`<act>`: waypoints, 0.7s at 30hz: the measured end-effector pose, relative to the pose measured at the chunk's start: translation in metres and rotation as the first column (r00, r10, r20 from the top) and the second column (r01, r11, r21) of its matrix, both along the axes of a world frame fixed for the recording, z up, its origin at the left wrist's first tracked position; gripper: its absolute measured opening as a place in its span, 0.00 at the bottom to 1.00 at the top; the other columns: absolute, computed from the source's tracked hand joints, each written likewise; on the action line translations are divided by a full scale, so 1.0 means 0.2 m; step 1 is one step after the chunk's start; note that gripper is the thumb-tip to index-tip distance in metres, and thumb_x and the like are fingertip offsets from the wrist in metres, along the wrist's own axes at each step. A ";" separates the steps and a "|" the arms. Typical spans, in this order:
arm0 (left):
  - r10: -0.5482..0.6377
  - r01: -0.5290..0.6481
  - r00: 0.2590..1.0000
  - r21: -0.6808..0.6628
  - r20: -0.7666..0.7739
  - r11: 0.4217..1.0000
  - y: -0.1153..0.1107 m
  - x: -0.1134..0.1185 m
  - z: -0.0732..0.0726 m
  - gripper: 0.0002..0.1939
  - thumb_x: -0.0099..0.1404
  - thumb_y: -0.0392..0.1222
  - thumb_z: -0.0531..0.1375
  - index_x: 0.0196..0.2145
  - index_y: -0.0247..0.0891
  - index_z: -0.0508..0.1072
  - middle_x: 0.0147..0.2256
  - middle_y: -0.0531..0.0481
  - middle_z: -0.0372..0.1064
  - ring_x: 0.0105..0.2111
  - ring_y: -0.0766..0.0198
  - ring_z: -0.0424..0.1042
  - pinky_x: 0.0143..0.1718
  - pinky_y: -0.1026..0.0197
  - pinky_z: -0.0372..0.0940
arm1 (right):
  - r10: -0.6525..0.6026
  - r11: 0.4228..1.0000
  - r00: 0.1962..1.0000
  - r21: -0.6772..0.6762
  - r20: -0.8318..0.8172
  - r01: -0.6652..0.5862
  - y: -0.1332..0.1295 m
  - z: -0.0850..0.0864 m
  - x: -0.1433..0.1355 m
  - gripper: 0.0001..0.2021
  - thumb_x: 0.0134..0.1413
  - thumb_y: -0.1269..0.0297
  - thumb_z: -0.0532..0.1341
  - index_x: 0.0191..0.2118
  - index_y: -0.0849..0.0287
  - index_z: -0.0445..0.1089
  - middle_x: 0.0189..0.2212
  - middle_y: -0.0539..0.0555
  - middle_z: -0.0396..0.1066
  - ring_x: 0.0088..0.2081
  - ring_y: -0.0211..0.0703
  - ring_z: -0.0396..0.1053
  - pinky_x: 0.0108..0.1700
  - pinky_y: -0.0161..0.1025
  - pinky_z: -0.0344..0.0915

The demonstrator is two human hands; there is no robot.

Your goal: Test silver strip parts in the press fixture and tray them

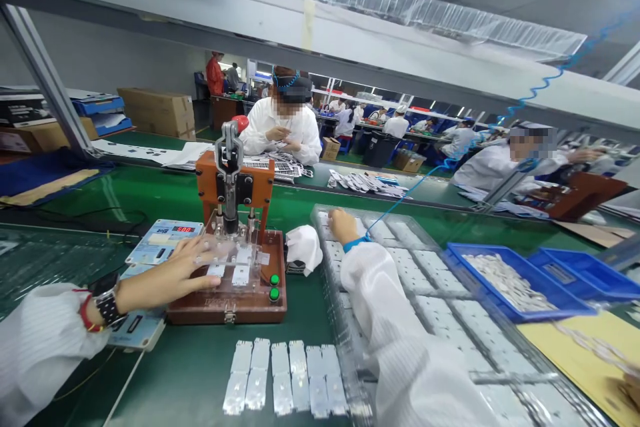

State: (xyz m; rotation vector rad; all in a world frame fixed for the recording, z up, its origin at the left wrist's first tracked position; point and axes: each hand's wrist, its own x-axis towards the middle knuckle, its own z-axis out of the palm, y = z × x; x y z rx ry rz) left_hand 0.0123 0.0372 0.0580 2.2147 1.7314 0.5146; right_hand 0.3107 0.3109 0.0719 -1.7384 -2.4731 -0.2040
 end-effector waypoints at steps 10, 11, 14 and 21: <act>0.011 -0.011 1.000 -0.041 0.012 0.999 -0.02 -0.01 -0.05 0.27 0.71 0.54 0.49 0.65 0.47 0.56 0.66 0.43 0.49 0.66 0.42 0.44 0.62 0.34 0.42 | 0.368 0.898 0.845 0.384 -0.388 -0.215 -0.28 0.48 -0.39 0.12 0.58 0.70 0.50 0.43 0.62 0.69 0.41 0.57 0.72 0.38 0.42 0.69 0.43 0.38 0.64; 0.008 -0.008 1.000 -0.050 0.007 0.999 -0.02 -0.01 -0.06 0.26 0.71 0.55 0.49 0.64 0.47 0.58 0.66 0.43 0.48 0.66 0.42 0.43 0.62 0.34 0.41 | 0.455 0.863 0.774 0.431 -0.441 -0.262 -0.32 0.52 -0.44 0.11 0.58 0.70 0.51 0.42 0.62 0.69 0.40 0.57 0.73 0.37 0.42 0.69 0.41 0.38 0.65; -0.005 0.006 1.000 -0.097 0.018 0.995 -0.01 -0.03 -0.07 0.26 0.72 0.54 0.48 0.64 0.46 0.58 0.67 0.43 0.45 0.67 0.43 0.39 0.63 0.33 0.37 | 0.676 0.734 0.510 0.548 -0.532 -0.402 -0.45 0.60 -0.62 0.08 0.58 0.66 0.53 0.37 0.60 0.68 0.33 0.54 0.73 0.33 0.40 0.68 0.39 0.37 0.64; -0.012 0.017 0.995 -0.056 0.094 0.998 -0.01 -0.05 -0.12 0.27 0.72 0.50 0.48 0.66 0.47 0.53 0.68 0.46 0.43 0.67 0.48 0.39 0.64 0.37 0.37 | 0.367 0.804 0.293 0.143 -0.883 -0.577 -0.51 0.78 -0.96 0.21 0.65 0.48 0.48 0.28 0.59 0.62 0.22 0.49 0.65 0.25 0.35 0.64 0.33 0.35 0.63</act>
